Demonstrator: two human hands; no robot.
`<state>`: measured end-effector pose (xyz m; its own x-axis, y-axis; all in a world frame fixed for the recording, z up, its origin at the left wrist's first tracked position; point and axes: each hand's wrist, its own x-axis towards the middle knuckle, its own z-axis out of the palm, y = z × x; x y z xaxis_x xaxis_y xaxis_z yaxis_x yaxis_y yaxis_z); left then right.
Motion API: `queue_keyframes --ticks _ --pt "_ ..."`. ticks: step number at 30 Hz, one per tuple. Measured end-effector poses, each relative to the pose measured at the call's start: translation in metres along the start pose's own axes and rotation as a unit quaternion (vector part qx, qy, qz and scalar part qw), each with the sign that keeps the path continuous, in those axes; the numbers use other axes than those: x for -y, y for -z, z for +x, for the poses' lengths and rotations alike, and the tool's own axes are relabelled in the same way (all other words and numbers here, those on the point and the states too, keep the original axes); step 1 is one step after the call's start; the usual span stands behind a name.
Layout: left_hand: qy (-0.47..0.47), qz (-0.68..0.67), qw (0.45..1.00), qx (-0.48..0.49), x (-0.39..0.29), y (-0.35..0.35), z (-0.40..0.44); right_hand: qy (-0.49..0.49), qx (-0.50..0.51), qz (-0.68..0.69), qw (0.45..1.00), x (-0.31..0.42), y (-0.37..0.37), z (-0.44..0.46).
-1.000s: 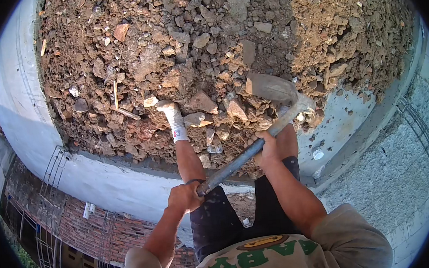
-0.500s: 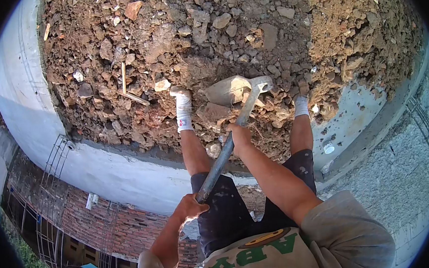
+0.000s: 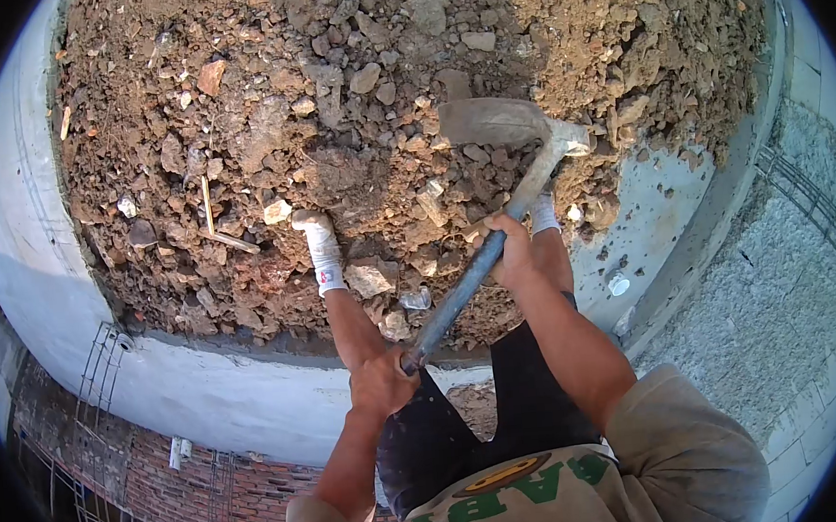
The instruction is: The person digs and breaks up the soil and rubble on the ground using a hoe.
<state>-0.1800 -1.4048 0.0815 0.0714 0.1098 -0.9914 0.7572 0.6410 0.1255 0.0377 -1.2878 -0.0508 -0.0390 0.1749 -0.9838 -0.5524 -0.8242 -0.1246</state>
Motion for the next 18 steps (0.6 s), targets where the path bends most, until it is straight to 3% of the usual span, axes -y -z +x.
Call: queue_keyframes --ticks 3,5,6,8,9,11,14,16,17,18 --pt "-0.034 -0.039 0.999 -0.005 -0.02 -0.035 0.02 -0.021 -0.024 -0.043 0.999 0.017 0.024 0.035" --pt "-0.001 -0.076 0.994 0.081 -0.012 -0.043 0.008 -0.034 -0.093 -0.113 0.989 -0.008 0.036 0.024" --pt "0.018 -0.092 0.988 0.124 -0.004 -0.047 -0.004 -0.051 -0.115 -0.08 0.989 -0.022 0.042 0.012" --pt "-0.018 -0.013 0.998 0.062 0.013 -0.04 -0.03 -0.081 -0.133 -0.026 0.987 -0.043 0.048 -0.008" --pt "0.022 -0.067 0.99 0.12 0.017 -0.032 -0.044 -0.119 -0.12 0.0 0.986 -0.045 0.046 -0.023" --pt "0.097 -0.165 0.956 0.223 0.013 -0.011 -0.057 -0.081 -0.154 -0.06 0.983 -0.051 0.048 -0.03" --pt "0.03 -0.184 0.966 0.179 -0.017 0.001 -0.065 -0.046 -0.129 -0.013 0.99 -0.011 0.036 -0.035" --pt "-0.013 -0.071 0.988 0.133 -0.06 0.011 -0.059 -0.034 -0.053 0.06 0.996 0.027 0.046 -0.035" --pt "-0.049 -0.009 0.993 0.105 -0.078 0.01 -0.049 -0.006 -0.084 0.061 0.995 0.06 0.04 -0.043" --pt "-0.081 0.055 0.992 0.075 -0.1 0.013 -0.047 0.017 -0.044 0.071 0.996 0.091 0.042 -0.045"
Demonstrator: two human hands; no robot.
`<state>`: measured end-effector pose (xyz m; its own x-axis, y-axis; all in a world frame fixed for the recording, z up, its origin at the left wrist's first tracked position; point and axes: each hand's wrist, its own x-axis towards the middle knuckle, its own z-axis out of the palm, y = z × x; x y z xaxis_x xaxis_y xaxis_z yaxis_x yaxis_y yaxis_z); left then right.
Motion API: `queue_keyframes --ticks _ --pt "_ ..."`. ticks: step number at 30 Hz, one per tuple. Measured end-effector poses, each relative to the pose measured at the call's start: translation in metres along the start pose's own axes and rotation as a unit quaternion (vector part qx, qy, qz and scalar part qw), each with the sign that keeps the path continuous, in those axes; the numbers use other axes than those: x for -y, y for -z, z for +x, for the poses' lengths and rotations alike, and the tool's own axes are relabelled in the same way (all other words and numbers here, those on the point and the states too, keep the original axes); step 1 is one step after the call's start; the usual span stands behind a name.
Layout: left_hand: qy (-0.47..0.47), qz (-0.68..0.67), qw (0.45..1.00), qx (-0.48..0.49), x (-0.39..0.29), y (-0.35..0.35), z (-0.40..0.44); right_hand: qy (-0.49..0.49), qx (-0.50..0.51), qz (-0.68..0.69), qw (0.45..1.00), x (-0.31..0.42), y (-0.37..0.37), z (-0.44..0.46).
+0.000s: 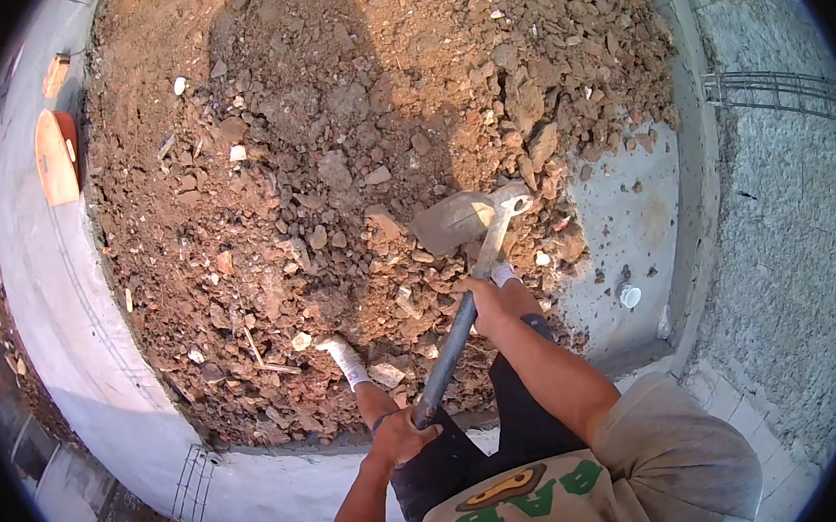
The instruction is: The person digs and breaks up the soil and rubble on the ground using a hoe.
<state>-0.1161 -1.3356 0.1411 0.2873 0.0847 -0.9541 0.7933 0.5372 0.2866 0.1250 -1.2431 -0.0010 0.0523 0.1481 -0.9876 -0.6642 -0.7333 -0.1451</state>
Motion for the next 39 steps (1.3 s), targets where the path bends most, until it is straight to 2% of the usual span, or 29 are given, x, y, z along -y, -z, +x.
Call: queue_keyframes --ticks 1,2,3,4,6,7,8,10,12,16,18,19,20,22,26,28,34,37,39 --pt "-0.032 0.011 0.999 -0.032 -0.04 0.014 -0.004 -0.003 -0.002 0.011 1.0 0.025 0.008 0.023" --pt "-0.064 0.023 0.996 -0.064 -0.085 0.026 -0.011 0.048 -0.043 -0.007 0.998 0.067 -0.002 0.007" --pt "-0.07 0.019 0.993 -0.09 -0.123 0.031 -0.017 0.051 0.004 -0.005 0.999 0.11 -0.004 -0.006" --pt "-0.078 0.011 0.99 -0.117 -0.155 0.035 -0.024 0.084 0.006 -0.037 0.996 0.149 0.0 -0.01" --pt "-0.137 -0.024 0.977 -0.159 -0.185 0.043 -0.018 0.106 0.027 -0.094 0.99 0.225 0.022 -0.008" --pt "-0.165 -0.047 0.969 -0.179 -0.196 0.047 -0.018 0.128 -0.008 -0.143 0.981 0.262 0.03 -0.021" --pt "-0.165 -0.04 0.956 -0.24 -0.208 0.056 -0.026 0.127 0.009 -0.18 0.975 0.298 0.035 -0.041" --pt "-0.154 -0.076 0.924 -0.342 -0.213 0.068 -0.036 0.137 -0.065 -0.295 0.943 0.347 0.057 -0.035" --pt "-0.094 -0.085 0.909 -0.397 -0.214 0.073 -0.047 0.154 -0.088 -0.406 0.896 0.377 0.066 -0.052" --pt "-0.088 -0.089 0.899 -0.419 -0.211 0.065 -0.058 0.114 -0.101 -0.485 0.861 0.377 0.083 -0.078" --pt "-0.097 -0.124 0.898 -0.41 -0.214 0.061 -0.058 0.18 -0.138 -0.638 0.736 0.365 0.12 -0.022" --pt "-0.101 -0.147 0.9 -0.397 -0.211 0.059 -0.058 0.158 -0.14 -0.641 0.738 0.356 0.107 -0.042" --pt "-0.106 -0.14 0.899 -0.402 -0.203 0.056 -0.058 0.13 -0.143 -0.646 0.738 0.342 0.094 -0.07" --pt "-0.12 -0.128 0.894 -0.412 -0.189 0.056 -0.058 0.121 -0.153 -0.711 0.675 0.324 0.093 -0.066" --pt "-0.062 -0.214 0.887 -0.404 -0.151 0.07 -0.081 0.064 -0.136 -0.813 0.562 0.291 0.063 -0.084" --pt "-0.06 -0.263 0.871 -0.411 -0.112 0.081 -0.084 0.043 -0.131 -0.863 0.485 0.277 0.048 -0.093" --pt "-0.035 -0.435 0.81 -0.392 0.035 0.13 -0.09 0.015 -0.195 -0.924 0.33 0.234 -0.036 -0.197" --pt "-0.016 -0.469 0.789 -0.397 0.106 0.162 -0.14 -0.022 -0.252 -0.899 0.359 0.224 -0.063 -0.232" --pt "-0.016 -0.37 0.784 -0.498 0.168 0.178 -0.164 -0.002 -0.263 -0.886 0.382 0.215 -0.102 -0.261"
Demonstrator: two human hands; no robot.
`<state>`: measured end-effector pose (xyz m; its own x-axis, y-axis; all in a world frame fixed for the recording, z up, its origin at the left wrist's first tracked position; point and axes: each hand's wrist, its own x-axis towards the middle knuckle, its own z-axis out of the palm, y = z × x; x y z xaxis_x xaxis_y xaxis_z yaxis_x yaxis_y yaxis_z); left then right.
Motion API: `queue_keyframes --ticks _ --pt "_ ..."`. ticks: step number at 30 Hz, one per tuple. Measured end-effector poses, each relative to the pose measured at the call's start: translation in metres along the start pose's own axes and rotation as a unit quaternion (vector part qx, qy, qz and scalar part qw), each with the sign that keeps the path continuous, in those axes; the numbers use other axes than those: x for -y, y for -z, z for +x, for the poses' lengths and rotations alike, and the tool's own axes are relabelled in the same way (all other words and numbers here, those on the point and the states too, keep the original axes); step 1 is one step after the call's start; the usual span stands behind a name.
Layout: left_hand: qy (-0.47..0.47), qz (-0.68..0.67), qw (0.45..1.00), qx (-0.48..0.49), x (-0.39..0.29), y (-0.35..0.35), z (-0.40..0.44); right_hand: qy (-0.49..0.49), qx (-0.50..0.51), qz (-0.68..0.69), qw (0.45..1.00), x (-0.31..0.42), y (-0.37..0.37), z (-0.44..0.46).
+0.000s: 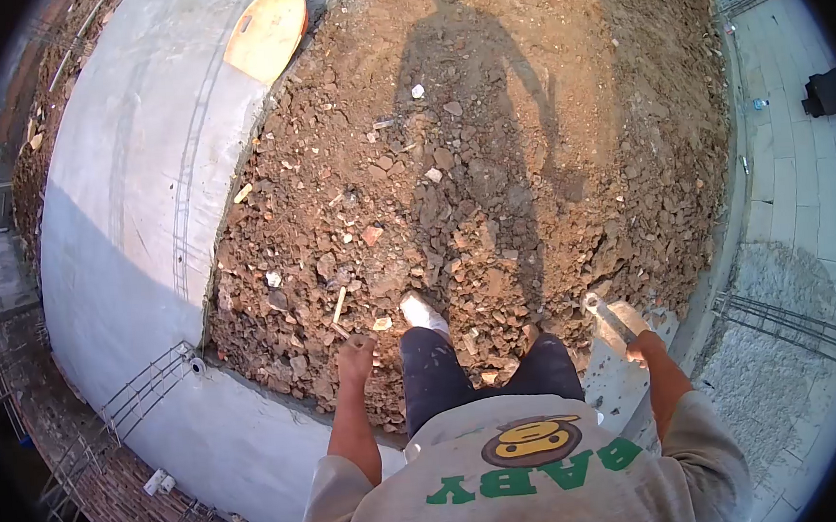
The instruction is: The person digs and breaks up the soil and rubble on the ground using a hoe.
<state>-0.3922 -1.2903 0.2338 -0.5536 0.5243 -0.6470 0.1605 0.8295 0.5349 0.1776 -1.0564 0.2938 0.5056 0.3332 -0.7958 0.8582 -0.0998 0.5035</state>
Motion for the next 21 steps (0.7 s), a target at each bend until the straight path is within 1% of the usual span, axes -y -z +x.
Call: queue_keyframes --ticks 1,2,4,7,8,10,11,12,13,14,15,17,18,19,21 --pt "0.029 -0.019 0.999 -0.023 -0.009 0.038 0.0 -0.002 -0.003 0.01 1.0 0.005 0.006 -0.019" --pt "0.06 -0.042 0.996 -0.048 -0.02 0.072 0.001 -0.018 -0.028 0.028 0.999 0.012 0.011 -0.028" --pt "0.098 -0.113 0.985 -0.082 0.001 0.126 0.018 -0.001 -0.04 0.056 0.998 0.028 0.024 -0.04" --pt "0.079 -0.142 0.968 -0.191 0.005 0.179 0.026 0.044 -0.059 0.075 0.994 0.059 0.048 -0.057" --pt "0.09 -0.151 0.965 -0.197 0.006 0.185 0.027 0.06 -0.065 0.087 0.992 0.072 0.056 -0.057" --pt "0.106 -0.163 0.96 -0.2 0.007 0.186 0.037 0.091 -0.08 0.118 0.986 0.095 0.068 -0.051" --pt "0.091 -0.217 0.956 -0.175 0.003 0.179 0.039 0.093 -0.101 0.101 0.985 0.107 0.072 -0.046" --pt "0.094 -0.228 0.957 -0.153 0.009 0.162 0.048 0.095 -0.124 0.083 0.984 0.121 0.08 -0.047" --pt "0.099 -0.24 0.957 -0.132 0.01 0.146 0.055 0.091 -0.132 0.128 0.979 0.136 0.095 -0.076" --pt "0.111 -0.189 0.97 -0.106 -0.009 0.132 0.051 0.087 -0.141 0.17 0.971 0.149 0.11 -0.105" --pt "0.126 -0.138 0.979 -0.081 -0.03 0.115 0.043 0.099 -0.141 0.159 0.972 0.157 0.121 -0.109" --pt "0.094 -0.124 0.988 -0.004 -0.057 0.083 0.035 0.127 -0.138 0.136 0.973 0.175 0.142 -0.107" --pt "0.055 -0.105 0.993 0.019 -0.045 0.059 0.045 0.13 -0.097 0.164 0.973 0.182 0.147 -0.083" --pt "0.018 -0.085 0.995 0.044 -0.057 0.052 0.045 0.134 -0.094 0.155 0.974 0.188 0.157 -0.086" --pt "0.025 -0.048 0.997 0.053 -0.073 0.055 0.038 0.142 -0.092 0.134 0.976 0.201 0.186 -0.091"
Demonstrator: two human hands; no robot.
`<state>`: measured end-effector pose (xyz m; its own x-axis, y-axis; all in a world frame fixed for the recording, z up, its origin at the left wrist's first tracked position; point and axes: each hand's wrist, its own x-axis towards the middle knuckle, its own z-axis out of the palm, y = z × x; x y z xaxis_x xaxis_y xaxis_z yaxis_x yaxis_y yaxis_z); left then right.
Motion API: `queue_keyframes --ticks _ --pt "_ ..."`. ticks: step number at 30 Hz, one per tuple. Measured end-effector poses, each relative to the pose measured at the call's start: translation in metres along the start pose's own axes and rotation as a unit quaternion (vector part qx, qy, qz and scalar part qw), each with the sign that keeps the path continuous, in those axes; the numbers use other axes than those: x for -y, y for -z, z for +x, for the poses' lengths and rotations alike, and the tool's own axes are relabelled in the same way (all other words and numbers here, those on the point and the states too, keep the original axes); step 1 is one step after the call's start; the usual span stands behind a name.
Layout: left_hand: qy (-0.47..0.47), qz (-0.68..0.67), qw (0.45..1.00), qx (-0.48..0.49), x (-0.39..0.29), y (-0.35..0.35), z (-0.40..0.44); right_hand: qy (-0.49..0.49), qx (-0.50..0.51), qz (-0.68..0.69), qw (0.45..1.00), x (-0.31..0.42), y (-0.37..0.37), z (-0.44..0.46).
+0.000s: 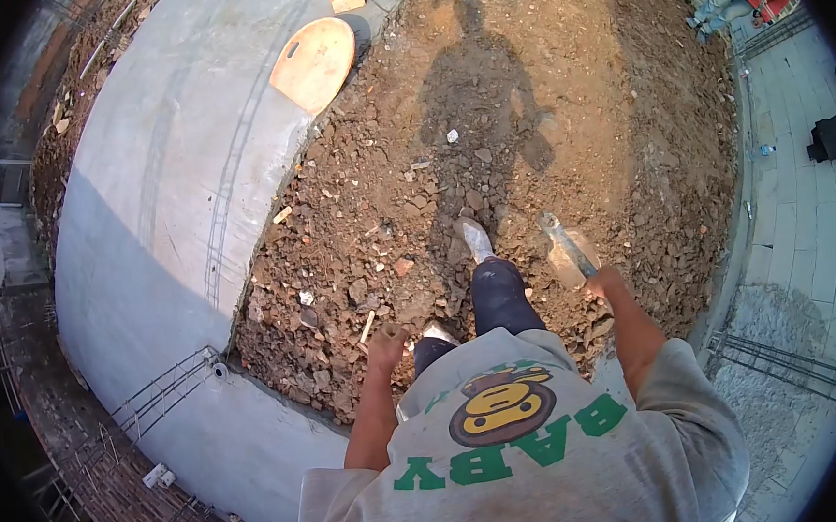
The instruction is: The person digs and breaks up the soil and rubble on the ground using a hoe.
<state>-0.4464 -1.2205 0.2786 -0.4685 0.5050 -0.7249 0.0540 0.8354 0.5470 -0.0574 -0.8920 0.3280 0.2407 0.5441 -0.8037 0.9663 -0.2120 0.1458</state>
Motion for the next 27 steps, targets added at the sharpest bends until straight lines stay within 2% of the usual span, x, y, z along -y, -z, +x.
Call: queue_keyframes --ticks 1,3,4,6,7,9,10,12,13,16,18,19,22,24,26,27 --pt "0.004 0.016 1.0 0.003 -0.023 0.003 -0.007 0.002 -0.004 -0.004 1.0 0.008 0.012 0.011" --pt "0.076 -0.081 0.993 -0.041 -0.038 0.022 -0.006 0.007 -0.008 -0.002 1.0 0.027 0.027 0.044" --pt "0.114 -0.124 0.984 -0.06 -0.038 0.035 -0.009 0.018 0.018 -0.027 0.999 0.035 0.035 0.06" --pt "0.16 -0.129 0.967 -0.147 -0.029 0.054 -0.003 0.04 0.066 -0.077 0.994 0.057 0.062 0.091" --pt "0.18 -0.183 0.95 -0.178 -0.025 0.062 0.008 0.025 0.039 -0.026 0.999 0.067 0.072 0.095" --pt "0.231 -0.288 0.899 -0.237 -0.012 0.066 0.009 0.067 0.002 -0.091 0.994 0.08 0.092 0.108" --pt "0.218 -0.299 0.896 -0.244 -0.025 0.064 0.018 0.092 -0.022 -0.122 0.988 0.093 0.104 0.118" --pt "0.208 -0.323 0.886 -0.26 -0.063 0.055 0.025 0.095 0.026 -0.128 0.987 0.122 0.142 0.105" --pt "0.202 -0.3 0.899 -0.247 -0.096 0.047 0.026 0.094 0.052 -0.133 0.985 0.131 0.153 0.098" --pt "0.176 -0.308 0.92 -0.166 -0.152 0.005 0.036 0.128 -0.008 -0.102 0.987 0.137 0.162 0.118" --pt "0.125 -0.202 0.969 -0.064 -0.193 -0.004 0.032 0.16 -0.059 -0.121 0.978 0.146 0.166 0.126" --pt "0.115 -0.194 0.973 -0.048 -0.199 -0.003 0.036 0.168 -0.082 -0.134 0.973 0.143 0.168 0.128" --pt "0.118 -0.163 0.98 0.012 -0.191 -0.006 0.051 0.1 0.015 -0.084 0.991 0.154 0.191 0.096" --pt "0.089 -0.125 0.988 -0.035 -0.124 -0.009 0.093 0.129 -0.039 -0.075 0.988 0.146 0.191 0.083" --pt "0.149 -0.178 0.97 -0.074 -0.129 0.025 0.086 0.135 -0.095 -0.087 0.982 0.13 0.18 0.11" --pt "0.16 -0.231 0.953 -0.113 -0.12 0.037 0.087 0.068 -0.016 -0.009 0.998 0.145 0.192 0.071"
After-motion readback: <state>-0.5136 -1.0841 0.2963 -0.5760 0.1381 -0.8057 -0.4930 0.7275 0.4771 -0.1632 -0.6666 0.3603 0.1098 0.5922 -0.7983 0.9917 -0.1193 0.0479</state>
